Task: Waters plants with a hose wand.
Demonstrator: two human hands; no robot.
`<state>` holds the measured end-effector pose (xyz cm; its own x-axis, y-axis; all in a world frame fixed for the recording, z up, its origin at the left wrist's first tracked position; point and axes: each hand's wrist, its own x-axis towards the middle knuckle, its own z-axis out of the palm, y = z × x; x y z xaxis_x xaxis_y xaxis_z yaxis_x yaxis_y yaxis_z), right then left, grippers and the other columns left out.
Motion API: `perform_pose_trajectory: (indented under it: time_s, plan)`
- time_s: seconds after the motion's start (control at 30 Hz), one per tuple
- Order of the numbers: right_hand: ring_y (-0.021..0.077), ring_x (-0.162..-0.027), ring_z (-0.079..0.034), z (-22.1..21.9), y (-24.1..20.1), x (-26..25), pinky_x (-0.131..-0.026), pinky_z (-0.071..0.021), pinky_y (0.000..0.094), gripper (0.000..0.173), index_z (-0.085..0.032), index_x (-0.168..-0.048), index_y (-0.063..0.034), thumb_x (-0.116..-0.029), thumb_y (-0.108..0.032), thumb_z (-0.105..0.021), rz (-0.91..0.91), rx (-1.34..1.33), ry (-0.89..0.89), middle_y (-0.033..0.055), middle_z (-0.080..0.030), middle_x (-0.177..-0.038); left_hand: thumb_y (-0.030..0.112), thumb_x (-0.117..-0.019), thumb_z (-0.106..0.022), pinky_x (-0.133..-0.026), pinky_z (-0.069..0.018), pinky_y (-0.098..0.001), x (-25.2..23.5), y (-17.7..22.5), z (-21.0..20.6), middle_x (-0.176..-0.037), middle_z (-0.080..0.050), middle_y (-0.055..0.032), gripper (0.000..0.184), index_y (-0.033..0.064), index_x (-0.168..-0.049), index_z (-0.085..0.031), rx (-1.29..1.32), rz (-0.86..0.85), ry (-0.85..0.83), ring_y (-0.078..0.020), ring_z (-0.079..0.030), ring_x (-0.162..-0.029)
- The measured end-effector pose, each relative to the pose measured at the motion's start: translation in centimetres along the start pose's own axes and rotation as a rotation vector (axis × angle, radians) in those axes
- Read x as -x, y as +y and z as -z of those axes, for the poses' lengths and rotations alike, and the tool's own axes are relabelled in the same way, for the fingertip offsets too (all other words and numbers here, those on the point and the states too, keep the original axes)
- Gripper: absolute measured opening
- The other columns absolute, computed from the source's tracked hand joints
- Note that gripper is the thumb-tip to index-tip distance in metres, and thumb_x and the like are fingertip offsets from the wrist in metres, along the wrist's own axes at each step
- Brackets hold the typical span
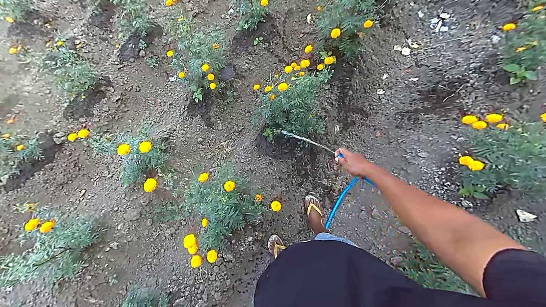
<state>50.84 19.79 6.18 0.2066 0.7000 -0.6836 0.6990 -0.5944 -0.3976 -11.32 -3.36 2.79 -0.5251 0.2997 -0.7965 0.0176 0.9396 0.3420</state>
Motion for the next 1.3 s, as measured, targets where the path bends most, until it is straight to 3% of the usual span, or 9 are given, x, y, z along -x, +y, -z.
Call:
perform_pose_trajectory:
  time_s: [0.1,0.23,0.3,0.43,0.8,1.1,1.3]
  plan:
    - [0.0444,-0.111,-0.065,1.4,0.9,-1.0,-0.095,-0.0502,0.0598,0.040,-0.041,-0.149,-0.0086,-0.1130,-0.026,-0.035,-0.015,-0.060,0.056,0.0287,-0.064,-0.122,0.023,-0.1102,-0.048,-0.076,-0.0557,-0.0432,1.7,0.7,-2.3,-0.120,-0.062,-0.0276,0.040,-0.0066,-0.136,-0.050,0.019,0.001,-0.004,-0.0286,-0.066,-0.090]
    - [0.0425,-0.107,-0.067,2.7,1.6,-1.8,-0.092,-0.0516,0.0577,0.040,-0.040,-0.148,-0.0090,-0.1131,-0.027,-0.034,-0.038,-0.089,0.096,0.0274,-0.065,-0.120,0.027,-0.1104,-0.048,-0.078,-0.0557,-0.0454,4.1,1.9,-5.1,-0.125,-0.061,-0.0281,0.042,-0.0056,-0.138,-0.051,0.002,0.020,-0.002,-0.0306,-0.067,-0.094]
    - [0.0431,-0.112,-0.066,3.3,2.2,-2.3,-0.096,-0.0506,0.0586,0.041,-0.041,-0.148,-0.0087,-0.1128,-0.028,-0.036,-0.045,-0.088,0.102,0.0277,-0.064,-0.123,0.027,-0.1105,-0.048,-0.079,-0.0555,-0.0463,4.7,2.5,-6.3,-0.126,-0.061,-0.0284,0.042,-0.0051,-0.138,-0.051,-0.008,0.032,0.003,-0.0316,-0.067,-0.096]
    - [0.0439,-0.113,-0.066,3.9,3.4,-3.7,-0.096,-0.0510,0.0590,0.042,-0.040,-0.150,-0.0098,-0.1127,-0.029,-0.036,-0.054,-0.092,0.084,0.0278,-0.064,-0.125,0.026,-0.1107,-0.047,-0.075,-0.0553,-0.0437,5.3,3.5,-8.7,-0.122,-0.064,-0.0266,0.040,-0.0045,-0.136,-0.053,-0.027,0.018,0.022,-0.0293,-0.067,-0.091]
    - [0.0443,-0.112,-0.066,3.3,7.1,-4.5,-0.097,-0.0507,0.0597,0.041,-0.041,-0.150,-0.0087,-0.1120,-0.026,-0.038,-0.007,-0.188,0.005,0.0281,-0.066,-0.121,0.025,-0.1108,-0.047,-0.077,-0.0553,-0.0446,8.6,7.0,-15.6,-0.123,-0.064,-0.0264,0.039,-0.0049,-0.136,-0.053,-0.038,-0.034,0.020,-0.0295,-0.067,-0.093]
    - [0.0453,-0.123,-0.061,-0.4,7.5,-3.8,-0.103,-0.0477,0.0606,0.046,-0.035,-0.154,-0.0100,-0.1115,-0.026,-0.040,0.002,-0.064,-0.268,0.0293,-0.061,-0.132,0.023,-0.1101,-0.050,-0.079,-0.0563,-0.0453,10.2,6.4,-16.0,-0.124,-0.063,-0.0266,0.037,-0.0055,-0.134,-0.054,-0.085,-0.038,0.024,-0.0300,-0.067,-0.094]
    - [0.0430,-0.123,-0.062,-0.8,6.8,-3.9,-0.102,-0.0482,0.0597,0.044,-0.037,-0.153,-0.0131,-0.1122,-0.029,-0.037,-0.040,-0.138,-0.240,0.0265,-0.063,-0.130,0.022,-0.1108,-0.047,-0.074,-0.0548,-0.0443,11.3,8.8,-14.3,-0.123,-0.064,-0.0259,0.035,-0.0050,-0.133,-0.054,-0.125,-0.053,0.065,-0.0290,-0.067,-0.091]
